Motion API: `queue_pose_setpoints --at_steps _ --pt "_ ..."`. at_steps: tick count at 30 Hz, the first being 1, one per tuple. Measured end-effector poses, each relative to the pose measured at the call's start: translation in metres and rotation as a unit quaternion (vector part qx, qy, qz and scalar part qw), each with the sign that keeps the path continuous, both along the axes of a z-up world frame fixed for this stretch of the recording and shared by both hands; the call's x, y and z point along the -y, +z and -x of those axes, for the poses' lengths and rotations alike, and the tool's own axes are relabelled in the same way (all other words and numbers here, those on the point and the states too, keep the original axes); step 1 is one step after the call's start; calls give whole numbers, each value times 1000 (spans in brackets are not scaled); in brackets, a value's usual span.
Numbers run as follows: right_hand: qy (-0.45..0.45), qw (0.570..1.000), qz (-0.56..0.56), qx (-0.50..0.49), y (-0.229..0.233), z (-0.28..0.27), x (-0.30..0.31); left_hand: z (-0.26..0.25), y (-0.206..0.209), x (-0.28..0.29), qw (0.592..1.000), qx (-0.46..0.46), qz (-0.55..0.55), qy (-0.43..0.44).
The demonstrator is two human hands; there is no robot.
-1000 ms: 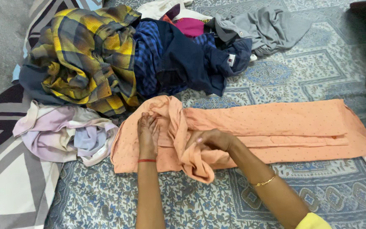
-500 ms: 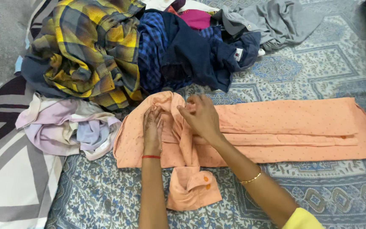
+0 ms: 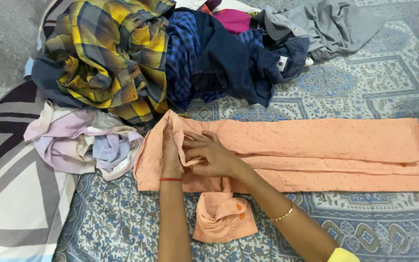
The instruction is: The person folds a peach-colored shirt on a bed by smoothing the fabric, folding the sleeves across the back, and folding the sides toward the center.
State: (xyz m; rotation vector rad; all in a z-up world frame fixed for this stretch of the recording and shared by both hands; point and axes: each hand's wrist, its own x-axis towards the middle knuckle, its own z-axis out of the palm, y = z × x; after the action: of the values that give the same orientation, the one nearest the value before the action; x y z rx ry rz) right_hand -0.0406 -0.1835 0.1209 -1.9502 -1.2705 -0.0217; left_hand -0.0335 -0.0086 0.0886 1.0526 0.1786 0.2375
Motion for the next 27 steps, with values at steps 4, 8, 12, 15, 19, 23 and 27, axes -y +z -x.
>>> queue_pose_setpoints --at_steps 4,8,12,15,19,23,27 --pt "2 998 61 4 7 8 4 2 6 4 963 -23 -266 42" --pt "-10 997 62 39 5 21 1 -7 4 7 904 28 -412 108" --pt "-24 997 28 69 0 25 4 -17 -9 6 837 28 -516 178" --pt "-18 996 28 84 0 28 6 -29 -17 -6 795 6 -569 212" --pt "-35 991 38 120 1 30 5 -44 -28 -29 744 -31 -626 230" --pt "-74 987 47 136 0 38 1 -53 -38 -43 698 -56 -673 240" --pt "-133 979 38 149 -8 48 -7 -59 -39 -49 664 -60 -707 237"
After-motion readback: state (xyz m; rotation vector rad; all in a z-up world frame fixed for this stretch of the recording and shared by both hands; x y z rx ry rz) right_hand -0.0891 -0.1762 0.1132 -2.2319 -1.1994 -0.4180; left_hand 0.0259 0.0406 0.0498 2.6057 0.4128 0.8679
